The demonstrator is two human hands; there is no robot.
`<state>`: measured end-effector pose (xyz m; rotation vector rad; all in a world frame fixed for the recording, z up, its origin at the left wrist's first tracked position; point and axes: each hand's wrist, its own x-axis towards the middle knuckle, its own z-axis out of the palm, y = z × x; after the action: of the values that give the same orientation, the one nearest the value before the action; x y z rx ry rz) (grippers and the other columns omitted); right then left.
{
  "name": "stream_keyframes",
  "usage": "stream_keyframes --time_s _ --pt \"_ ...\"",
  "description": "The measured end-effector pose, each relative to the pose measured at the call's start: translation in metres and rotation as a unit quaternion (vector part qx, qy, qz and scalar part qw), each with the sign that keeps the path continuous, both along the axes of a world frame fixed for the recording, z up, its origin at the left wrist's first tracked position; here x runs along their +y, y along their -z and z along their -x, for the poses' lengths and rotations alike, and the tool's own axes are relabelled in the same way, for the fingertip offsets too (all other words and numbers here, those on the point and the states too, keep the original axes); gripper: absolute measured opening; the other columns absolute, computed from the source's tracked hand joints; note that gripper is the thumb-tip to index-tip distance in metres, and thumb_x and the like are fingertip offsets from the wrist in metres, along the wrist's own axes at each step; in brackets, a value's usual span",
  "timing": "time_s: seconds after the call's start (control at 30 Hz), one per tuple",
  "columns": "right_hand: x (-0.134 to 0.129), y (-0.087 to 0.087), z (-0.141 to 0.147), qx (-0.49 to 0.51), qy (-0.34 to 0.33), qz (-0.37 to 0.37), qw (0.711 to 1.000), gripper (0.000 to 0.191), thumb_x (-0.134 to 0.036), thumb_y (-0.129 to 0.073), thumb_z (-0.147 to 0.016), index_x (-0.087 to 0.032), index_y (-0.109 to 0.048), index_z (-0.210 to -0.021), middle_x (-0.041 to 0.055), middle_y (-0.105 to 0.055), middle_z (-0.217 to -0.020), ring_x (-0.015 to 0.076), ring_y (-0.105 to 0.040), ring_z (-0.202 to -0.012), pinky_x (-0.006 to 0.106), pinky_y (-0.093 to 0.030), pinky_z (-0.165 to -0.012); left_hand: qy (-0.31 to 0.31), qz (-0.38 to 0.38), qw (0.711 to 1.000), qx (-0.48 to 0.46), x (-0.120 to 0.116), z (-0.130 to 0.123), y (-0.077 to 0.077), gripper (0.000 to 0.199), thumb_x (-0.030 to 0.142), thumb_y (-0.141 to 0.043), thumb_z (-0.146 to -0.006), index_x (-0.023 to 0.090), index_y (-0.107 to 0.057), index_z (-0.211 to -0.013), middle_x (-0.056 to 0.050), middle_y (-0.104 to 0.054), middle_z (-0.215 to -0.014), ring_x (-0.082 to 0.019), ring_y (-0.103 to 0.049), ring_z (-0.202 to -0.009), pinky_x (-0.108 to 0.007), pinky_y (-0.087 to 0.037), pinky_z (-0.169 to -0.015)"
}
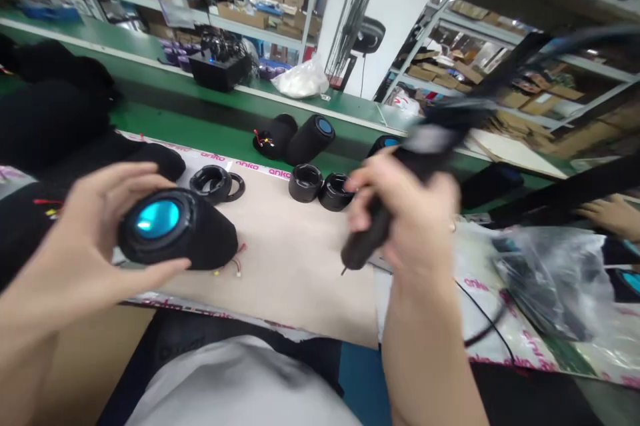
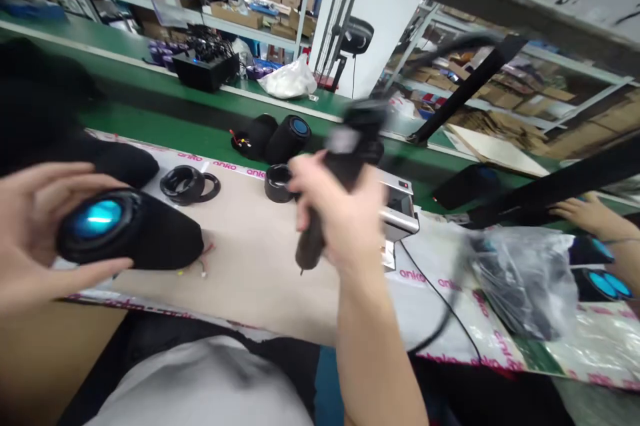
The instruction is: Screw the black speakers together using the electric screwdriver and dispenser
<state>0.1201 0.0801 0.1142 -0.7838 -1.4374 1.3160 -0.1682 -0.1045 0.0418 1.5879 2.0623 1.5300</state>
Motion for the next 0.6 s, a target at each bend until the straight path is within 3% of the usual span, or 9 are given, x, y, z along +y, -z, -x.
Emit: stream_keyframes --time_s 0.07,0.13,0.2,0.3,0.43,0.6 --pt "0.004 0.011 0.042 -0.121 -0.145 0.041 0.981 0.039 -0.048 -0.089 -0.080 -0.021 -0.063 -0.094 -0.0032 -0.065 -0.075 0.0113 -0.057 -0.044 0.022 -0.044 -0.039 0.003 0.009 0.999 -0.044 -0.013 -0.010 0.025 0.112 0.040 -0.099 -0.058 0.055 -0.048 -0.156 0.001 -0.067 -0.145 -0.041 -0.066 -0.140 -0.071 -0.055 -0.118" --pt "0.007 0.018 0.086 -0.232 -0.252 0.020 0.939 0.038 -0.050 -0.084 -0.083 -0.023 -0.064 -0.102 -0.0036 -0.067 -0.085 0.0098 -0.058 -0.048 0.021 -0.047 -0.042 -0.012 0.014 0.998 -0.067 -0.028 -0.019 0.040 0.108 0.034 -0.098 -0.059 0.057 -0.050 -0.154 0.000 -0.068 -0.146 -0.043 -0.066 -0.140 -0.071 -0.056 -0.118" --pt "0.010 0.022 0.127 -0.330 -0.331 -0.044 0.883 0.035 -0.045 -0.075 -0.089 -0.026 -0.061 -0.115 -0.0051 -0.063 -0.087 0.0090 -0.057 -0.052 0.020 -0.048 -0.045 -0.032 0.003 0.997 -0.075 -0.040 -0.026 0.045 0.103 0.034 -0.097 -0.058 0.057 -0.054 -0.149 0.000 -0.071 -0.139 -0.044 -0.071 -0.133 -0.069 -0.060 -0.115" --pt "0.015 0.025 0.174 -0.428 -0.397 -0.114 0.804 0.036 -0.032 -0.068 -0.086 -0.028 -0.057 -0.120 -0.0051 -0.057 -0.082 0.0114 -0.054 -0.056 0.019 -0.042 -0.041 -0.054 -0.003 0.995 -0.082 -0.048 -0.036 0.047 0.093 0.039 -0.095 -0.057 0.058 -0.059 -0.141 0.000 -0.073 -0.132 -0.045 -0.074 -0.125 -0.069 -0.062 -0.112" --pt "0.030 0.034 0.194 -0.504 -0.444 -0.129 0.730 0.046 -0.026 -0.075 -0.073 -0.026 -0.063 -0.117 -0.0040 -0.058 -0.076 0.0135 -0.053 -0.054 0.021 -0.040 -0.041 -0.052 -0.020 0.995 -0.077 -0.049 -0.043 0.058 0.100 0.036 -0.095 -0.057 0.059 -0.055 -0.146 -0.003 -0.069 -0.139 -0.048 -0.069 -0.131 -0.075 -0.054 -0.118" --pt "0.053 0.040 0.180 -0.567 -0.442 -0.131 0.683 0.065 -0.038 -0.072 -0.079 -0.032 -0.059 -0.143 0.0025 -0.069 -0.104 0.0153 -0.063 -0.061 0.026 -0.054 -0.050 -0.029 -0.040 0.996 -0.079 -0.049 -0.043 0.064 0.097 0.032 -0.092 -0.067 0.053 -0.051 -0.153 -0.005 -0.064 -0.147 -0.044 -0.065 -0.138 -0.072 -0.055 -0.119"
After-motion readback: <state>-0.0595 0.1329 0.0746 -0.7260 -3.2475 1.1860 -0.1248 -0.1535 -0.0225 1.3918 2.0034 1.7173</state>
